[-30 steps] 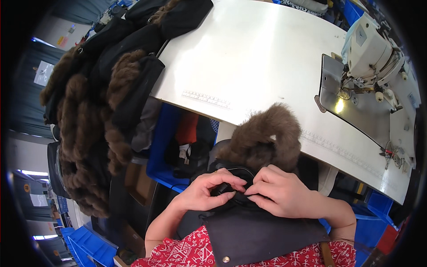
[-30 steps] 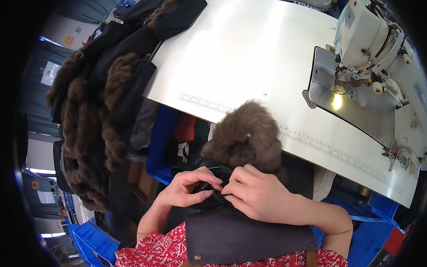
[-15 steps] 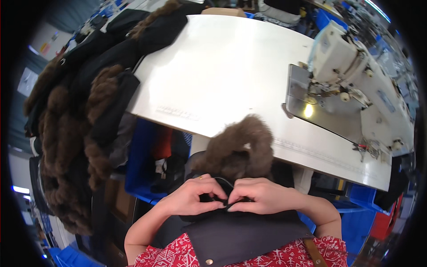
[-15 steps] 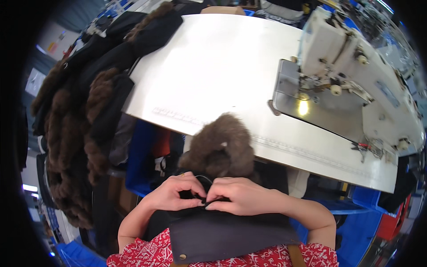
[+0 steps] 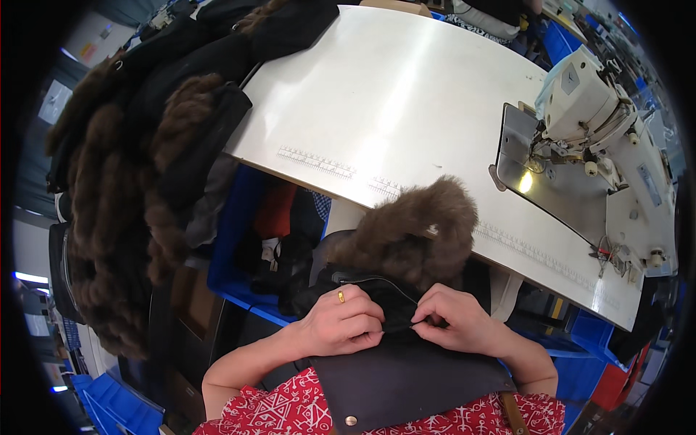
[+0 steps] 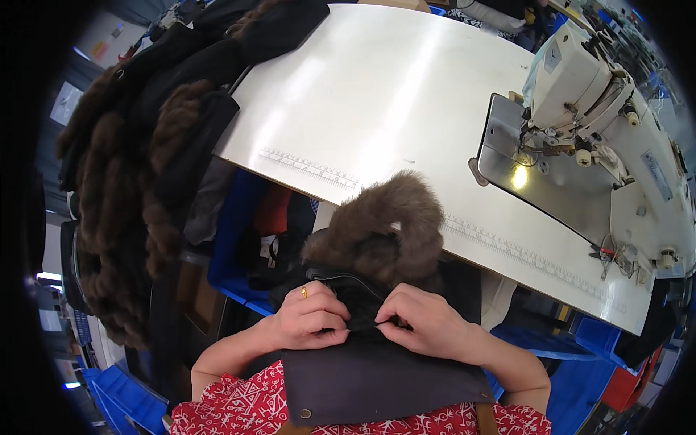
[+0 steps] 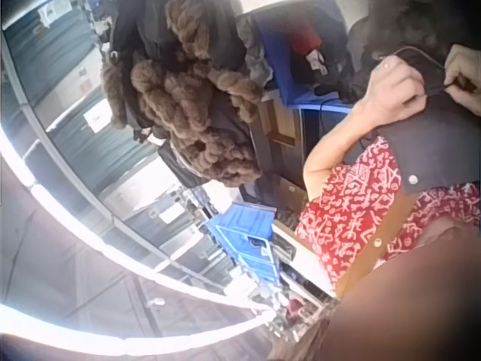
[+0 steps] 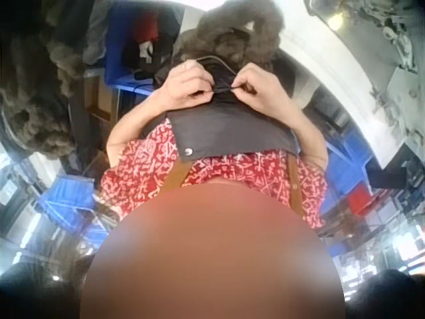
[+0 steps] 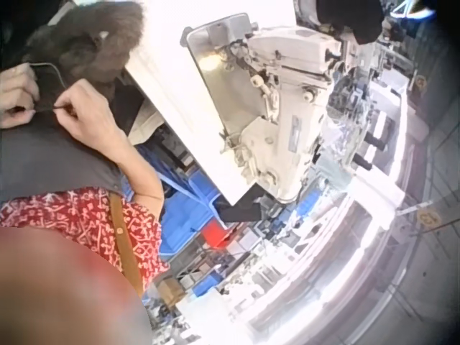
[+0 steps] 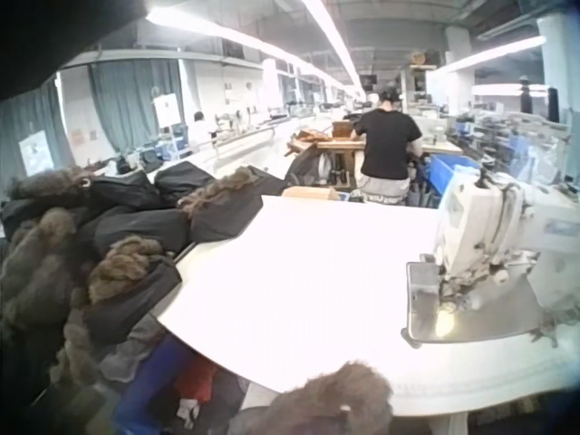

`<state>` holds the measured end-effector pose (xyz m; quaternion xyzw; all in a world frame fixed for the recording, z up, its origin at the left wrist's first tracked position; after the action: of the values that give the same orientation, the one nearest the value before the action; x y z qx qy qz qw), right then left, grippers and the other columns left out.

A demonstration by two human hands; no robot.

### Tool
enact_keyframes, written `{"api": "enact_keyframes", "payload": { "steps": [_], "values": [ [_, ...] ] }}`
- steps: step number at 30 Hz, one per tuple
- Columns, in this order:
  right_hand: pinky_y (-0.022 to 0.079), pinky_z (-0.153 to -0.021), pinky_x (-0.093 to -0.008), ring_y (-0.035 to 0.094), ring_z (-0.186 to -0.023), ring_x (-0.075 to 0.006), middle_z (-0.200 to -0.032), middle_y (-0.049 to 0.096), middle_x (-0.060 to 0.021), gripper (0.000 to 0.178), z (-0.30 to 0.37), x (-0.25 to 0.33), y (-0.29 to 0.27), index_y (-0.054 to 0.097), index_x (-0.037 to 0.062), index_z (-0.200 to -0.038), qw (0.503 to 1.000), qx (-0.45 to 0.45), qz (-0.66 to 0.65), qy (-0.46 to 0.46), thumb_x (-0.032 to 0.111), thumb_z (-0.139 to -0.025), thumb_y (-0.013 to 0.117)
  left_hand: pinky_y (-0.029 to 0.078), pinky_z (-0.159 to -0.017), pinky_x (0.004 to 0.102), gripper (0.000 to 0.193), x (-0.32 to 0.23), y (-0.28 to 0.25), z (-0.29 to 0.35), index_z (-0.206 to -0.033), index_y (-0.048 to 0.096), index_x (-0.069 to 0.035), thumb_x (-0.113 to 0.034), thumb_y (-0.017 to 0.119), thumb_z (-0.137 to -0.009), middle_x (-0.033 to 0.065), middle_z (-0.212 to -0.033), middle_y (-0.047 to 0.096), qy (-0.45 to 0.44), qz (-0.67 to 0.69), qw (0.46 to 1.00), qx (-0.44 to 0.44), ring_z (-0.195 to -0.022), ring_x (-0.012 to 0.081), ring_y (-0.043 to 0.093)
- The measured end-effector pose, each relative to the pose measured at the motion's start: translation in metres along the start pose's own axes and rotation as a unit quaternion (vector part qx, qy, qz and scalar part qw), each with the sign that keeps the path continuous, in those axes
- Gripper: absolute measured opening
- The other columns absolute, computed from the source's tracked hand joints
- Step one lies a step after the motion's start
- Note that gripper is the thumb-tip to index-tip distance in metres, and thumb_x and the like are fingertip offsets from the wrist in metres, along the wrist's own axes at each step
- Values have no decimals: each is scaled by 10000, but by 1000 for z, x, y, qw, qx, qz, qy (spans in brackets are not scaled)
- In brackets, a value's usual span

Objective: Preparing and sewing fur trim onto a black garment using an industrial sewing machine.

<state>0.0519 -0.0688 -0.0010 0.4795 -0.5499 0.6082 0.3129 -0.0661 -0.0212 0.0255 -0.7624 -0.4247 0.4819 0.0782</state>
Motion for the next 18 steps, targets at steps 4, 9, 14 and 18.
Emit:
{"api": "enact_keyframes", "payload": {
  "steps": [4,9,14,18],
  "values": [
    [501,-554,-275,613,-681,-197,-845,612,-63,205,4,7,-4,605,55,-880,992,-86,48,-79,-7,-747,748,489,-641,306,264,-3,3,3,-838,616,-92,14,779,-659,35,-851,628,5,-40,999,6,-740,204,593],
    [520,-581,-293,629,-718,-214,-845,621,-62,227,12,8,-10,606,63,-870,977,-143,104,-118,-3,-719,762,484,-661,313,248,9,6,-7,-862,633,-85,11,750,-666,40,-831,607,-74,0,997,5,-741,220,594],
    [527,-649,-353,627,-781,-272,-872,597,-99,225,8,5,-13,607,58,-982,979,-146,86,-109,32,-782,705,492,-686,318,210,15,5,-15,-889,687,-82,-63,812,-721,60,-829,652,-104,49,993,23,-737,220,619],
    [497,-683,-364,579,-814,-283,-888,511,-117,231,4,16,-1,594,29,-1065,972,-129,100,-168,49,-839,638,454,-590,285,117,23,-4,-6,-819,700,-49,-16,790,-751,63,-737,660,-204,24,978,25,-649,182,585]
  ]
}}
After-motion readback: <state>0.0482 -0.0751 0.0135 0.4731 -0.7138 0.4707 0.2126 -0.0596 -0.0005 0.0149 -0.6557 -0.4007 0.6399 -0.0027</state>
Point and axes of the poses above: each hand's wrist, its own z-axis away from the middle knuckle, its own y-axis out of the palm, x = y × z, the point moved 10 cm from there along -z, towards the middle knuckle
